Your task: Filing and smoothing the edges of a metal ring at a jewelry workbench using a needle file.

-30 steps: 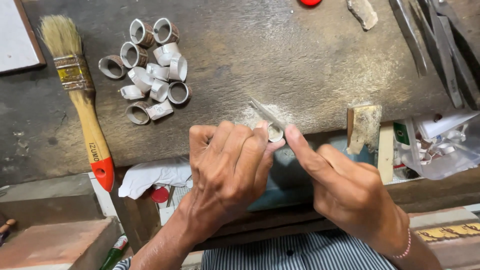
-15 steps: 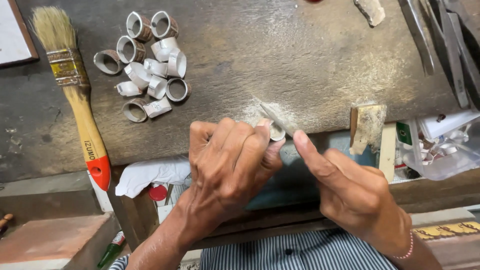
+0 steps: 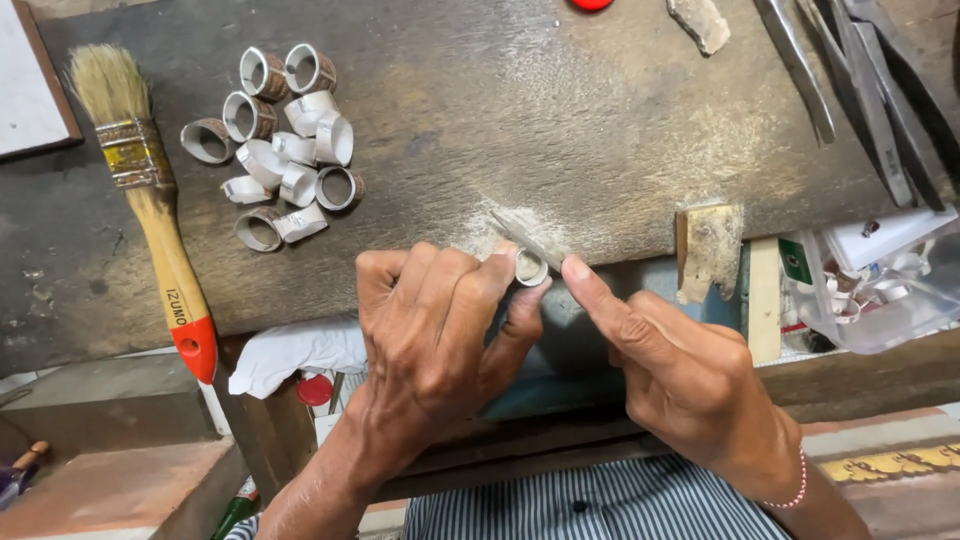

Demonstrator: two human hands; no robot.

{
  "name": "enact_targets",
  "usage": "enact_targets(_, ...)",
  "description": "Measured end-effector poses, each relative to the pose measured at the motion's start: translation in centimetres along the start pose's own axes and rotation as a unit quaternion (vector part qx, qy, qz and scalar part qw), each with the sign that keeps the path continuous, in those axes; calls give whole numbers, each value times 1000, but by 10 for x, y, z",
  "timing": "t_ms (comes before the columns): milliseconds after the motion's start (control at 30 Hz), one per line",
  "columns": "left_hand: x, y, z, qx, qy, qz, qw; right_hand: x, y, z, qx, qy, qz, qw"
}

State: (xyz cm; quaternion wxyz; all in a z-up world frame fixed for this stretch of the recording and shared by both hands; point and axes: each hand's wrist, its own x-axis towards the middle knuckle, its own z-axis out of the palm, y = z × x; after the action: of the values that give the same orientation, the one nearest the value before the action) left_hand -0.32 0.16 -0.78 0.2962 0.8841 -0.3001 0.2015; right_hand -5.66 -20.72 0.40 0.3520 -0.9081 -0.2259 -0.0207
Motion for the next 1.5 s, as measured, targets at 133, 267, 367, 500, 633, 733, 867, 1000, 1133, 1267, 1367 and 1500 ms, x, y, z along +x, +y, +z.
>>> enact_targets(133,-1,-1,0,-10,-9,-3,1000,-6,-1,0,-23,5,3,1000)
enact_targets(267,-1,-1,0,-13,-9,-2,1000,-21,-5,-4,-50,-4,24,998)
enact_targets(367,2,-1,0,-13,-4,1,1000,-26,-4,-5,-55,-24,35,998)
enact_targets(500,3,0,3,-5,14,-3,1000,-2,-5,0,-58,-8,4,998)
enact_targets(633,2,3,4,-10,9,-12,1000,9,-5,-2,-93,7,-19,995)
enact_targets(733,0,3,2,-9,2,-24,1000,0,-11,-5,-72,10,-16,997)
enact_targets(867,2,1,3,-12,4,-22,1000,-13,-10,-6,-85,0,17,996)
enact_targets(1000,3,3,3,-10,5,-22,1000,10,-5,-1,-86,-12,-7,996)
enact_targets(1133,3,5,0,-16,-2,-32,999,11,-7,-8,-74,0,-18,997)
enact_targets(1267,2,1,1,-15,6,-21,1000,-13,-10,-8,-82,1,15,997)
enact_targets(1367,4,0,2,-22,6,-17,1000,-6,-5,-4,-81,-11,11,997)
enact_targets(1500,5,4,2,-16,12,-30,999,23,-2,-7,-41,-9,-32,999)
